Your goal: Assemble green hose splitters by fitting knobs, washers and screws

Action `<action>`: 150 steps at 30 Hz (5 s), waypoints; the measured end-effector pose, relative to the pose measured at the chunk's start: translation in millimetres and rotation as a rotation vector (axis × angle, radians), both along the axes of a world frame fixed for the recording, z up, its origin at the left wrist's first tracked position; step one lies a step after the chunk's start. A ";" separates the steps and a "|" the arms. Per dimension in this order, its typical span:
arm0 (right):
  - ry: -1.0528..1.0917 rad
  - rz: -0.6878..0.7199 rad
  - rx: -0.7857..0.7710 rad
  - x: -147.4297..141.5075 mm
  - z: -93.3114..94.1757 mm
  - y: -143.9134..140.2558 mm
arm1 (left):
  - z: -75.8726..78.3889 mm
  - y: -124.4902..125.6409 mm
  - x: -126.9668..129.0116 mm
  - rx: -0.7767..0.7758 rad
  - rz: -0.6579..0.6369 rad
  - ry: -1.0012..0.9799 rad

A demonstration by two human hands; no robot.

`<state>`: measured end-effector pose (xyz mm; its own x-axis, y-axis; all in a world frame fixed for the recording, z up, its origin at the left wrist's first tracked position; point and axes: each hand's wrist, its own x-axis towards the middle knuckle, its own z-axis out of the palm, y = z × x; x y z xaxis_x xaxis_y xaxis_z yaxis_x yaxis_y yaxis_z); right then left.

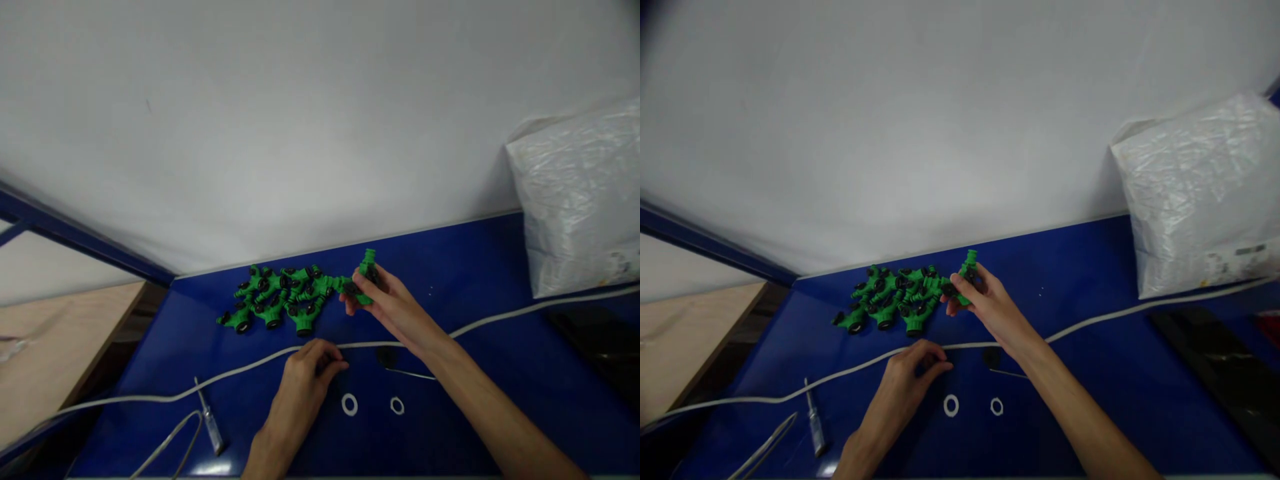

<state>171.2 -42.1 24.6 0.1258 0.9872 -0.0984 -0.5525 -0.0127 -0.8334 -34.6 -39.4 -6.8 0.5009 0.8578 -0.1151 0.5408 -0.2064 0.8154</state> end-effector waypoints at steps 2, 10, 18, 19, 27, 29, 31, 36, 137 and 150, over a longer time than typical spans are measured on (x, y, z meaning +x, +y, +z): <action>0.003 -0.020 0.005 2.3 -4.9 4.1 | 12.4 15.1 4.4 -0.070 0.167 -0.133; 0.019 -0.040 -0.028 -1.1 -17.9 -1.6 | 30.0 70.8 40.6 -0.077 0.225 -0.553; -0.128 -0.030 -0.093 -5.6 -31.2 -3.4 | -1.0 66.5 43.1 -0.196 0.239 -0.616; -0.157 -0.065 -0.109 -6.8 -32.6 -3.7 | 0.2 65.0 43.8 -0.177 0.231 -0.593; -0.641 -0.314 -0.230 -16.4 -33.9 -7.3 | 2.1 52.9 50.5 -0.099 0.268 -0.575; -0.592 -0.293 -0.237 -16.4 -31.8 -8.0 | -1.0 53.4 49.2 -0.159 0.256 -0.585; -0.502 -0.256 -0.237 -15.8 -27.5 -8.1 | -2.8 54.7 47.0 -0.224 0.230 -0.594; -0.385 -0.216 -0.224 -15.7 -19.6 -8.1 | -3.0 57.4 41.0 -0.352 0.202 -0.643; -0.978 0.026 0.306 -1.5 -14.2 -14.9 | 37.3 41.1 44.9 -0.071 0.152 -0.618; -1.043 -0.059 0.269 13.9 -21.5 -16.1 | 1.3 51.7 63.4 -0.233 0.082 -0.686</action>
